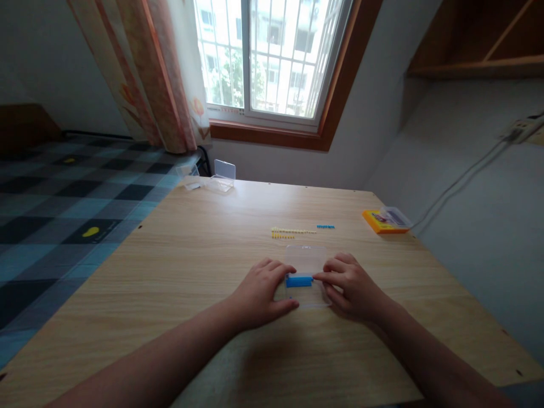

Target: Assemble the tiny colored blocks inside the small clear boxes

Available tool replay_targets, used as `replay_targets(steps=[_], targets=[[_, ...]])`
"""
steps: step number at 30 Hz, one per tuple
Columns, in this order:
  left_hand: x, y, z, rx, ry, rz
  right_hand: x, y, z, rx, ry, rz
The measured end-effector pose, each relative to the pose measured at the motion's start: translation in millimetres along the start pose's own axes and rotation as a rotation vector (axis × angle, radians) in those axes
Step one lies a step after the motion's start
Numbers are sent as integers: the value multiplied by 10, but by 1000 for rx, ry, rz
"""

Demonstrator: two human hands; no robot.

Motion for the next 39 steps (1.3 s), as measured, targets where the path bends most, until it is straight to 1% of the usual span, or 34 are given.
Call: replay_targets(steps=[3, 7, 15, 20, 23, 28, 34, 37, 39], targets=[[-10, -9, 2, -3, -4, 6, 31, -27, 0, -8, -46, -38], [-29, -23, 6, 0, -17, 13, 148, -1, -3, 59, -115, -80], [-52, -34, 0, 18, 5, 16, 378, 98, -77, 170, -108, -76], [-45, -25, 1, 25, 39, 13, 456, 130, -136, 204, -115, -82], [-35, -15, 0, 17, 53, 7, 469, 161, -146, 201, -126, -82], [-28, -13, 6, 18, 42, 2, 412, 107, -112, 171, -106, -70], [-14, -13, 15, 24, 26, -4, 155, -59, -14, 119, -53, -96], [-11, -8, 9, 29, 25, -5, 57, -81, 3, 57, -8, -79], [-14, -8, 3, 31, 27, -4, 39, -66, 0, 41, 34, -28]])
Point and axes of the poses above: each hand's wrist, its own z-axis away from the middle knuckle, its own y-axis out of the palm, x = y × z, the point moved 2 cm from there along -z, towards the middle knuckle, and after that the axes turned 5 degrees about x, right-handed, at the moved point
